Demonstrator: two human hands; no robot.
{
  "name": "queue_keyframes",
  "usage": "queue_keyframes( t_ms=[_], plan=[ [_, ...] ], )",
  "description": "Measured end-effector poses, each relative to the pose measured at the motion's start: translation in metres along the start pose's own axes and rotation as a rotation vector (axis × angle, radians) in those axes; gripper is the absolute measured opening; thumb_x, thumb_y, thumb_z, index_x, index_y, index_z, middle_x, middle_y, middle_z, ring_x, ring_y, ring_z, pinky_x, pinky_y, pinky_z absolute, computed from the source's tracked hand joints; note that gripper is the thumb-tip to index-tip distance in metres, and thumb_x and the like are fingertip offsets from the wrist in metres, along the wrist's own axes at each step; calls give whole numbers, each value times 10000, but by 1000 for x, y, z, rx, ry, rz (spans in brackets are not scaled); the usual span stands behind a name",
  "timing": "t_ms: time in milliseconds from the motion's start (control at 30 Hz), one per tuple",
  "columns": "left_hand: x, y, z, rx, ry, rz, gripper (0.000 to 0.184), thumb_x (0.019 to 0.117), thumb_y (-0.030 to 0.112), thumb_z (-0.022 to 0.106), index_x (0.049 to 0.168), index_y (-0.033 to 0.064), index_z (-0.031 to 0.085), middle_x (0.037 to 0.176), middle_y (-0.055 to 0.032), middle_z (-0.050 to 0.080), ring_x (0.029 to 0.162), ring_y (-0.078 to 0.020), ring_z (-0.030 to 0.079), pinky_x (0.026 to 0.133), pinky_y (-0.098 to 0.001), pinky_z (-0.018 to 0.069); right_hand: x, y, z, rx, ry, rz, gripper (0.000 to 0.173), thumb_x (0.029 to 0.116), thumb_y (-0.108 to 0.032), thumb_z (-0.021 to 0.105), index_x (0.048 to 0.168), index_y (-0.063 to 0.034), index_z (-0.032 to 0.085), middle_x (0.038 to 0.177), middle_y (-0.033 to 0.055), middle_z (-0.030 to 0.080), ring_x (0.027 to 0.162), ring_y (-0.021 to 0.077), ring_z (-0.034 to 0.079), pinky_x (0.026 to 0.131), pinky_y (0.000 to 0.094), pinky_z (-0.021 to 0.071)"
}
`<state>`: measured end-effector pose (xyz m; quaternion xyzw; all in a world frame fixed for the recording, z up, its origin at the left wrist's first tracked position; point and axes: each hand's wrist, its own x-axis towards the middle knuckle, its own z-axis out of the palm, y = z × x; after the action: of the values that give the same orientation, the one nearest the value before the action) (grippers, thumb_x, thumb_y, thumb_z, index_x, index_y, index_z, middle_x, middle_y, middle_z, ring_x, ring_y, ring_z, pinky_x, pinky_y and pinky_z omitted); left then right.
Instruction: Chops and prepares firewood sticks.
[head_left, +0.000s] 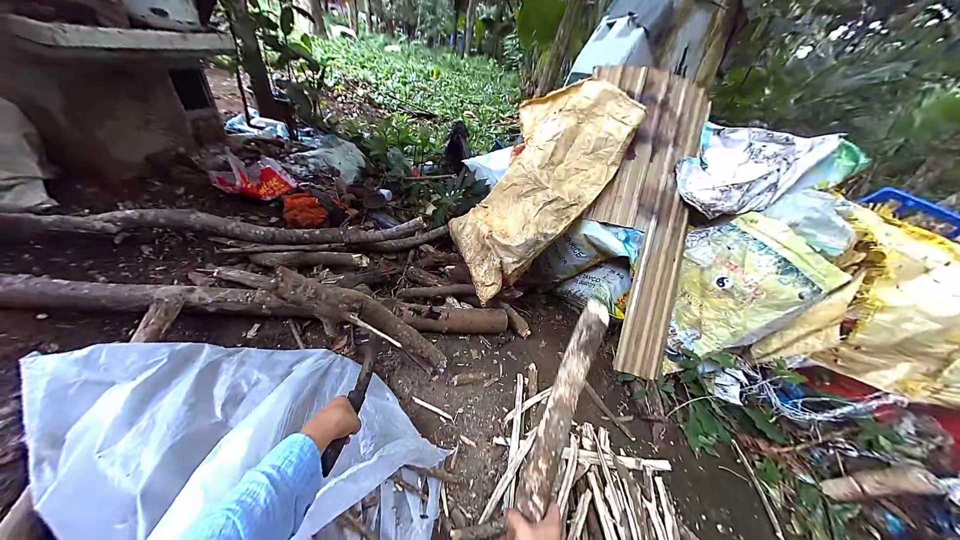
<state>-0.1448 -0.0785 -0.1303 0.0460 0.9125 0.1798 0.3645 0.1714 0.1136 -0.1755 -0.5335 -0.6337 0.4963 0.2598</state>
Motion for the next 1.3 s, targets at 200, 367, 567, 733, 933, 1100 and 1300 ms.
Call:
queue_keyframes(
  t_ms=[200, 367, 567, 733, 933, 1100, 1300],
  plan=[
    [-1, 11, -9, 205, 66, 122, 438, 853, 109, 776, 1205, -90, 610, 1156, -283, 673, 1050, -411, 691, 914, -573, 556, 27, -132, -38, 196, -36, -410, 964, 573, -38, 800, 1446, 98, 417, 1241, 271, 626, 1097, 303, 650, 946, 475, 546],
    [-4, 36, -28, 455, 151, 247, 498, 859, 156, 771, 1264, -76, 598, 1246, -304, 648, 1186, -469, 637, 947, -658, 524, 41, -244, -100, 308, 112, -753, 975, 627, -176, 791, 1442, 126, 351, 1178, 167, 629, 985, 103, 675, 864, 287, 586],
    [-15, 84, -43, 696, 176, 250, 357, 886, 163, 727, 1167, -49, 668, 1254, -283, 659, 1181, -472, 639, 907, -684, 526, 78, -317, -143, 508, 287, -994, 745, 694, -120, 803, 1321, 4, 418, 1038, 4, 639, 880, 55, 692, 821, 279, 618],
    [-27, 116, -46, 839, 189, 218, 270, 900, 179, 712, 1064, -35, 700, 1204, -264, 682, 1145, -456, 655, 874, -672, 529, 103, -234, -75, 240, 207, -605, 878, 726, -95, 839, 1436, 130, 375, 1202, 245, 632, 1076, 247, 665, 959, 396, 562],
    [-29, 135, -49, 924, 257, 174, 351, 906, 238, 728, 1121, -37, 693, 1254, -265, 666, 1179, -452, 641, 893, -651, 531, 127, -34, 17, -398, -442, 276, 778, 750, -114, 868, 1413, 81, 511, 1365, 299, 589, 1302, 418, 563, 1094, 590, 446],
    [-27, 152, -51, 948, 280, 164, 340, 912, 178, 698, 1150, -64, 679, 1261, -294, 655, 1188, -474, 632, 914, -662, 509, 127, -34, -5, -46, -376, 354, 582, 779, -18, 826, 1300, 65, 580, 1179, 260, 652, 1026, 350, 659, 896, 526, 548],
    [-30, 171, -54, 898, 300, 161, 350, 901, 162, 728, 1160, -66, 669, 1252, -292, 650, 1182, -474, 626, 901, -667, 512, 113, -158, -93, 359, -61, -296, 716, 706, -17, 734, 1357, 90, 458, 958, 163, 669, 759, 211, 686, 717, 394, 610]
  ],
)
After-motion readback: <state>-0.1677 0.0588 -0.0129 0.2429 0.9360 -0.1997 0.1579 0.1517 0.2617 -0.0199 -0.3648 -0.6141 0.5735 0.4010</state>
